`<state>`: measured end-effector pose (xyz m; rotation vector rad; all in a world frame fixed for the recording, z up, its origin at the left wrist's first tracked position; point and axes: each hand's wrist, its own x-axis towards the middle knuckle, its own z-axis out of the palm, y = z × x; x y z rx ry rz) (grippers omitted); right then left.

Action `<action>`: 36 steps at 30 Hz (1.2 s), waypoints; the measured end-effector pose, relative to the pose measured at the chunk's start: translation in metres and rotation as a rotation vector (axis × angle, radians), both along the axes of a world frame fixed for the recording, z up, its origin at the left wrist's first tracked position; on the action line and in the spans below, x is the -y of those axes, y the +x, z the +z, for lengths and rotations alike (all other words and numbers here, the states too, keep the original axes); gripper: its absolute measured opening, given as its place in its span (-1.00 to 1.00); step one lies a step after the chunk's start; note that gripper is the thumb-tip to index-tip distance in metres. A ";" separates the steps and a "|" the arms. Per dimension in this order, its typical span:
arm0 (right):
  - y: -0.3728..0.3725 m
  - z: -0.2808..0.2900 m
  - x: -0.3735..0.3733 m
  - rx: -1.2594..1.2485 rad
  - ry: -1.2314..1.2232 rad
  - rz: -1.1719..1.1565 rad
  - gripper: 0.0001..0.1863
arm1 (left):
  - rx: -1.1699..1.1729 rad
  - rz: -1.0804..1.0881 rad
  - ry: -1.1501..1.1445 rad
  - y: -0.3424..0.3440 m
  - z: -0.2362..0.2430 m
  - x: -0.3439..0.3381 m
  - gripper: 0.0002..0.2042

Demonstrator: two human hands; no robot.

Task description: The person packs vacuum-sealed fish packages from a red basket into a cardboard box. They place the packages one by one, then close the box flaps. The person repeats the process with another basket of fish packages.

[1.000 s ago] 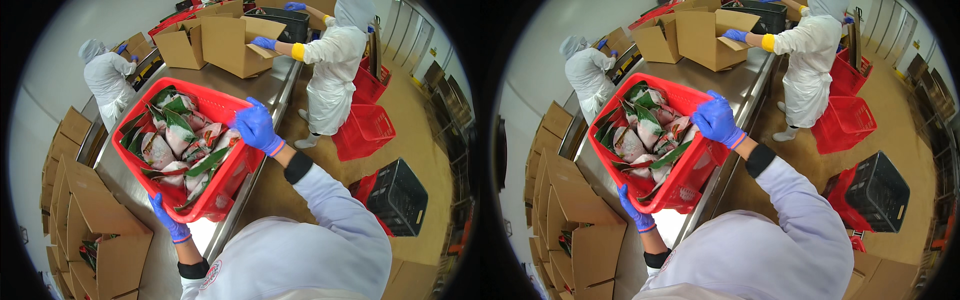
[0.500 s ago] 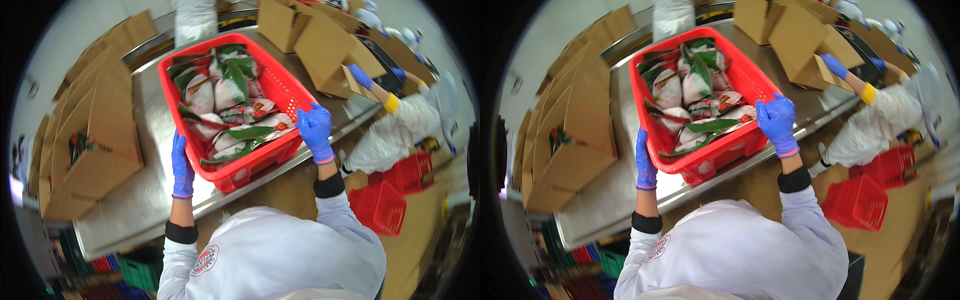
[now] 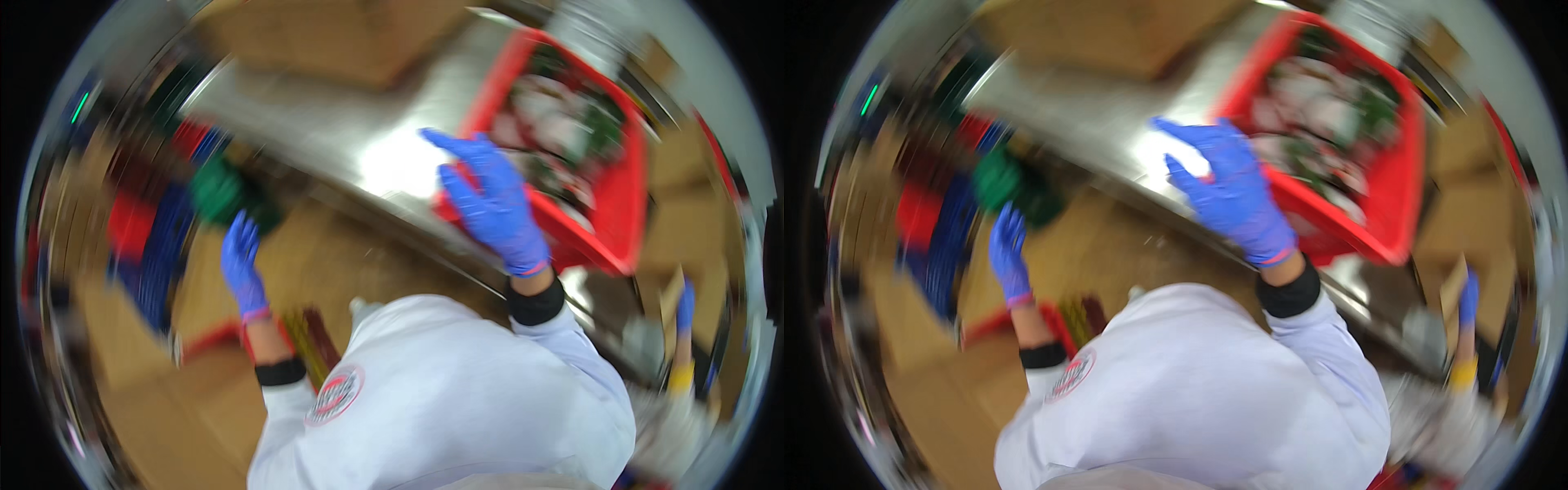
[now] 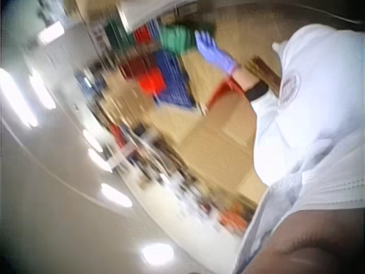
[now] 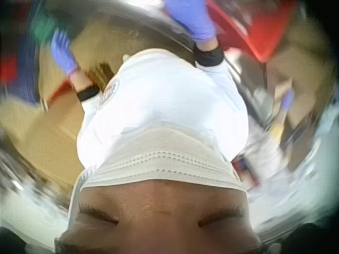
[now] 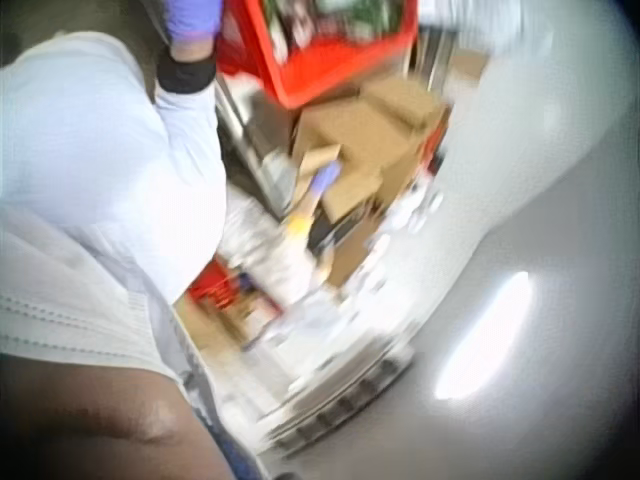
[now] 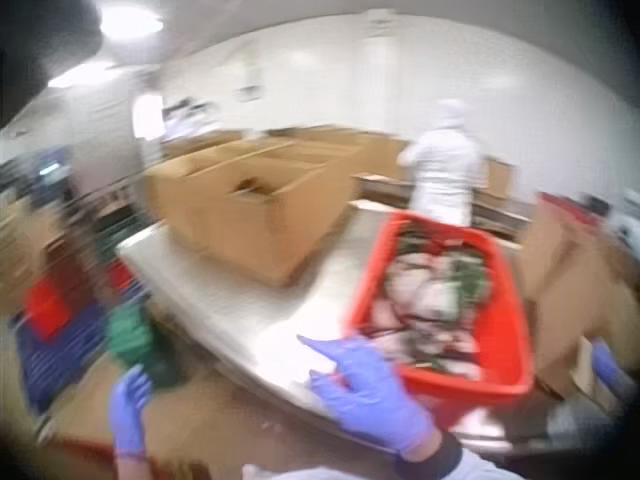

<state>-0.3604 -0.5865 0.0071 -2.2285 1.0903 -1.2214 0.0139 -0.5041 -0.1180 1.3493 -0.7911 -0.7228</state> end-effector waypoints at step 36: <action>0.123 -0.081 -0.052 -0.176 0.063 0.508 -0.72 | 0.917 1.360 1.498 0.124 0.188 -0.530 -0.17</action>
